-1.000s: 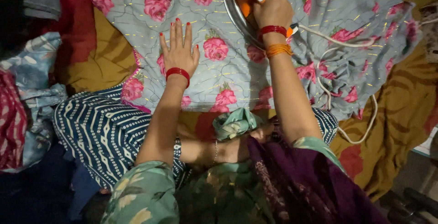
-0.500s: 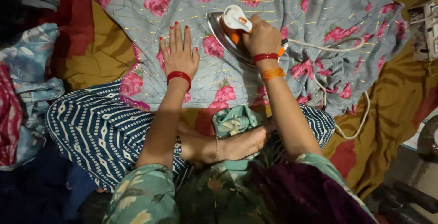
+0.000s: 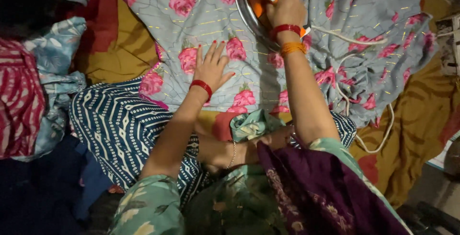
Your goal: The person irons a floral patterned grey garment on a bed and then folds it.
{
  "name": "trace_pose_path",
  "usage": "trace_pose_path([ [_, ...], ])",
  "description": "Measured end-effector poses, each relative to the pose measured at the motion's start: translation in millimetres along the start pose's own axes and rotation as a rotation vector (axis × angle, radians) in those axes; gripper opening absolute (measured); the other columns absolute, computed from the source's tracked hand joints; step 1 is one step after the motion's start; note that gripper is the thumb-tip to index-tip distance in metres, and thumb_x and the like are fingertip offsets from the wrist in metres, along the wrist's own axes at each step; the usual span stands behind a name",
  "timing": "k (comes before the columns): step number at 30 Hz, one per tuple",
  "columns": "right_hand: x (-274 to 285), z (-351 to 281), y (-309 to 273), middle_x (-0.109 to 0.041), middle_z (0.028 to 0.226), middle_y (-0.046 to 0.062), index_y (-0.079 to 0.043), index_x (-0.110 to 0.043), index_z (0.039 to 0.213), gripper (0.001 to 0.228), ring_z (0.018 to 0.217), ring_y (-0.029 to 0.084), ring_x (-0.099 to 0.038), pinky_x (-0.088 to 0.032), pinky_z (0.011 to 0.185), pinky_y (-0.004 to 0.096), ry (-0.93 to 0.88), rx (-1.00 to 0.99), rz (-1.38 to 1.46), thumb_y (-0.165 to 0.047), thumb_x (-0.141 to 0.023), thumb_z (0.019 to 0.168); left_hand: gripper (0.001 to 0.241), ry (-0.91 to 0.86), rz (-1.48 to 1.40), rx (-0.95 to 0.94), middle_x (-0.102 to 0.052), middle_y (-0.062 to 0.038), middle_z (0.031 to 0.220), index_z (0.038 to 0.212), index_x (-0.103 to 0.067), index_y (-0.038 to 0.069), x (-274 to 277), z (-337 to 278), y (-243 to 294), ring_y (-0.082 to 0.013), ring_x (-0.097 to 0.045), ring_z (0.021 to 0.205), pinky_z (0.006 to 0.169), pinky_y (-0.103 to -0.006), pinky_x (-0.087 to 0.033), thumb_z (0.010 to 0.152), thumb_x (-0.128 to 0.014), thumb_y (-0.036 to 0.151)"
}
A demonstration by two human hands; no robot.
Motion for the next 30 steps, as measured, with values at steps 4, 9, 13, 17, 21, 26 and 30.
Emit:
trace_pose_path([
  [4, -15.4, -23.0, 16.0, -0.073, 0.087, 0.02, -0.014, -0.071, 0.094, 0.029, 0.08, 0.043, -0.07, -0.056, 0.07, 0.053, -0.08, -0.067, -0.015, -0.034, -0.084, 0.079, 0.039, 0.043, 0.107, 0.009, -0.043, -0.007, 0.16, 0.122, -0.063, 0.012, -16.1, 3.6, -4.0, -0.0282, -0.031, 0.153, 0.121, -0.0632, -0.022, 0.097, -0.067, 0.041],
  [9, 25.9, -74.7, -8.2, -0.073, 0.085, 0.02, -0.012, -0.068, 0.102, 0.029, 0.078, 0.044, -0.069, -0.054, 0.066, 0.055, -0.039, 0.037, 0.088, -0.025, -0.081, 0.079, 0.049, 0.072, 0.22, -0.086, -0.051, -0.01, 0.15, 0.129, -0.064, 0.008, -6.2, -3.9, -15.4, -0.03, -0.04, 0.145, 0.111, -0.0577, -0.035, 0.089, -0.071, 0.036],
  [13, 35.2, -105.6, -20.2, -0.073, 0.083, 0.018, -0.01, -0.063, 0.096, 0.031, 0.076, 0.044, -0.069, -0.052, 0.063, 0.055, -0.124, 0.097, 0.067, -0.027, -0.082, 0.078, 0.04, 0.027, 0.098, -0.028, -0.058, -0.012, 0.14, 0.119, -0.066, 0.008, 12.4, -16.6, -28.8, -0.0309, -0.049, 0.133, 0.101, -0.0529, -0.044, 0.088, -0.072, 0.032],
  [17, 28.7, -102.3, -18.7, -0.073, 0.082, 0.015, -0.013, -0.063, 0.095, 0.028, 0.076, 0.041, -0.07, -0.053, 0.065, 0.053, -0.123, 0.088, 0.038, -0.029, -0.081, 0.082, 0.034, -0.041, -0.077, 0.144, -0.061, -0.014, 0.132, 0.118, -0.067, 0.006, 61.2, -0.5, -49.2, -0.0331, -0.054, 0.125, 0.101, -0.0522, -0.046, 0.098, -0.071, 0.033],
  [21, 15.6, -69.8, -19.4, -0.073, 0.084, 0.016, -0.012, -0.064, 0.097, 0.026, 0.077, 0.041, -0.07, -0.054, 0.063, 0.053, -0.095, 0.049, 0.016, -0.025, -0.079, 0.081, 0.026, 0.344, 0.047, 0.267, -0.055, -0.02, 0.138, 0.11, -0.07, 0.01, 101.8, 3.4, -91.5, -0.0379, -0.049, 0.126, 0.107, -0.0567, -0.039, 0.089, -0.077, 0.023],
  [26, 6.8, -36.3, -21.4, -0.072, 0.08, 0.02, -0.011, -0.066, 0.1, 0.029, 0.075, 0.044, -0.07, -0.053, 0.062, 0.055, -0.064, -0.083, -0.016, -0.025, -0.08, 0.079, 0.069, 0.546, -0.087, 0.421, -0.037, -0.035, 0.152, 0.143, -0.058, -0.002, 91.8, -15.1, -163.8, -0.0506, -0.036, 0.138, 0.111, -0.0525, -0.035, 0.08, -0.081, 0.017],
  [30, 15.8, -31.6, -26.2, -0.073, 0.083, 0.019, -0.013, -0.067, 0.099, 0.028, 0.08, 0.044, -0.07, -0.054, 0.068, 0.055, -0.013, -0.09, 0.058, -0.025, -0.081, 0.077, 0.077, 0.539, -0.55, 0.674, -0.06, -0.028, 0.126, 0.137, -0.048, -0.006, 82.0, -14.1, -193.0, -0.0428, -0.058, 0.117, 0.101, -0.0485, -0.046, 0.078, -0.086, 0.029],
])
Point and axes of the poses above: each hand's wrist, its own z-axis towards the middle knuckle, its own x-axis out of the back of the hand, y = z × x, the point moved 5 cm from there along z, towards the middle knuckle
